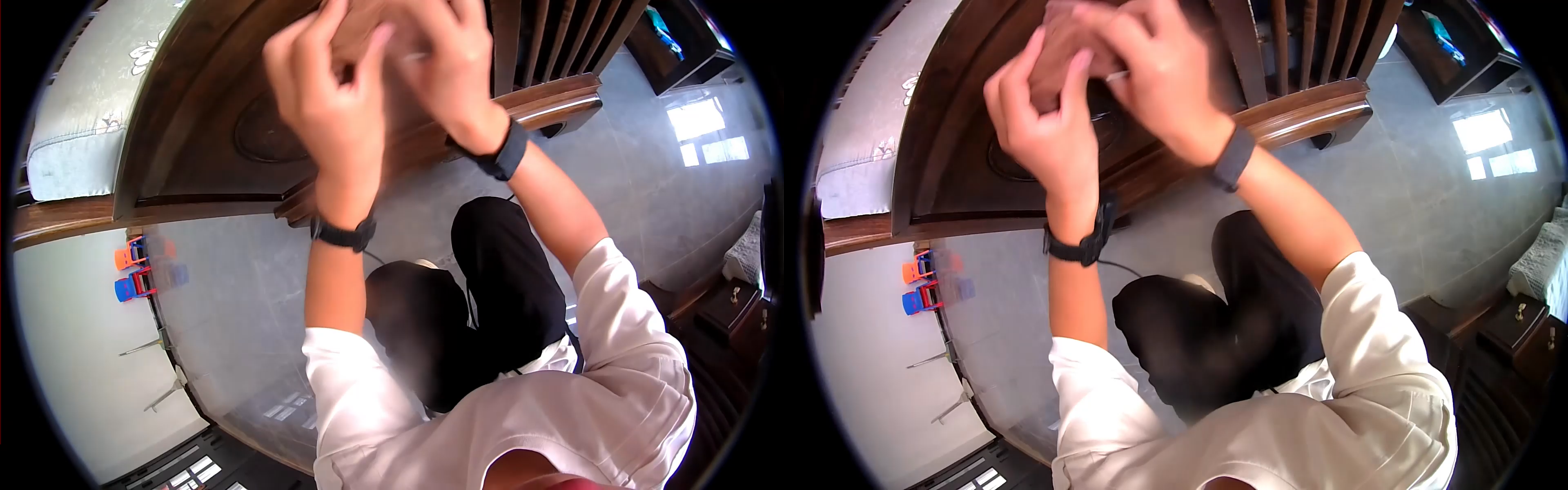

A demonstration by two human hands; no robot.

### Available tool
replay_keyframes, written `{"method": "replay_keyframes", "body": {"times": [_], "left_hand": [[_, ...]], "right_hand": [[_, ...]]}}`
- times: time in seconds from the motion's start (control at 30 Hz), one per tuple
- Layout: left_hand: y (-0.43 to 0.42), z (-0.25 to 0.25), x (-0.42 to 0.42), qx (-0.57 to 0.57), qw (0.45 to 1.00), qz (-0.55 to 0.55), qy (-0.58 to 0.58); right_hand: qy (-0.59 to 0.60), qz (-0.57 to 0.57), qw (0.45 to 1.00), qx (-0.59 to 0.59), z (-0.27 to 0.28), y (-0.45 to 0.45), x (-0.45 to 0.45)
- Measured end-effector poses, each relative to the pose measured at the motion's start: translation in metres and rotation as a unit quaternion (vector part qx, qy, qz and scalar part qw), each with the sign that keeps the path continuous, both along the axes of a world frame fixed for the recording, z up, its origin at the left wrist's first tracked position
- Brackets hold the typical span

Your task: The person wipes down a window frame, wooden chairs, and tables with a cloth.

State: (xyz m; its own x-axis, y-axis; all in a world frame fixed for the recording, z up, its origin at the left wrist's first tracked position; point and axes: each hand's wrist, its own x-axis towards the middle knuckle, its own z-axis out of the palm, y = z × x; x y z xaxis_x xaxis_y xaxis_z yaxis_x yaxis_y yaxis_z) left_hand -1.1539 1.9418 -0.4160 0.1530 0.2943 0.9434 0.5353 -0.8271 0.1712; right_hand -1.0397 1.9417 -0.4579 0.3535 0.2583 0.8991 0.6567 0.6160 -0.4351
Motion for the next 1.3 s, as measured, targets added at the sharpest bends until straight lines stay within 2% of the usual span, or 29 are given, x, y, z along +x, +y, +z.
{"method": "replay_keyframes", "body": {"times": [0.1,0.13,0.17,0.27,0.3,0.57,0.63,0.73,0.87,0.97,1.07,1.23,1.3], "left_hand": [[-0.001,0.011,0.037,0.012,0.999,-0.033,0.038],[-0.001,0.005,0.044,-0.022,0.998,-0.054,0.025],[-0.001,-0.003,0.052,-0.051,0.996,-0.070,0.020],[-0.008,-0.031,0.065,-0.142,0.988,-0.052,0.031],[0.001,-0.049,0.064,-0.063,0.997,-0.040,0.025],[-0.012,-0.129,0.057,-0.212,0.972,-0.002,0.102],[-0.015,-0.129,0.057,-0.247,0.963,-0.011,0.103],[-0.013,-0.113,0.057,-0.227,0.968,-0.010,0.108],[-0.011,-0.071,0.065,-0.163,0.985,-0.017,0.053],[-0.005,-0.068,0.066,-0.126,0.991,-0.015,0.041],[-0.006,-0.088,0.064,-0.166,0.985,-0.031,0.025],[-0.012,-0.142,0.056,-0.272,0.954,-0.040,0.120],[-0.011,-0.167,0.054,-0.271,0.948,-0.027,0.164]], "right_hand": [[0.006,-0.029,1.000,-0.005,0.003,-0.007,0.033],[0.005,-0.031,0.999,0.014,-0.005,-0.006,0.042],[0.006,-0.049,0.998,-0.036,-0.012,-0.010,0.049],[-0.009,-0.068,0.994,-0.081,-0.042,-0.016,0.062],[-0.031,-0.131,0.990,-0.036,-0.057,-0.009,0.064],[-0.023,-0.091,0.981,-0.170,-0.150,-0.027,0.062],[-0.016,-0.082,0.980,-0.178,-0.152,-0.029,0.060],[-0.022,-0.077,0.983,-0.164,-0.137,-0.027,0.062],[-0.014,-0.080,0.991,-0.108,-0.089,-0.018,0.065],[-0.038,-0.104,0.990,-0.092,-0.081,-0.014,0.068],[-0.030,-0.107,0.988,-0.109,-0.103,-0.011,0.066],[-0.027,-0.096,0.972,-0.215,-0.171,-0.030,0.062],[-0.020,-0.100,0.963,-0.250,-0.205,-0.033,0.060]]}}
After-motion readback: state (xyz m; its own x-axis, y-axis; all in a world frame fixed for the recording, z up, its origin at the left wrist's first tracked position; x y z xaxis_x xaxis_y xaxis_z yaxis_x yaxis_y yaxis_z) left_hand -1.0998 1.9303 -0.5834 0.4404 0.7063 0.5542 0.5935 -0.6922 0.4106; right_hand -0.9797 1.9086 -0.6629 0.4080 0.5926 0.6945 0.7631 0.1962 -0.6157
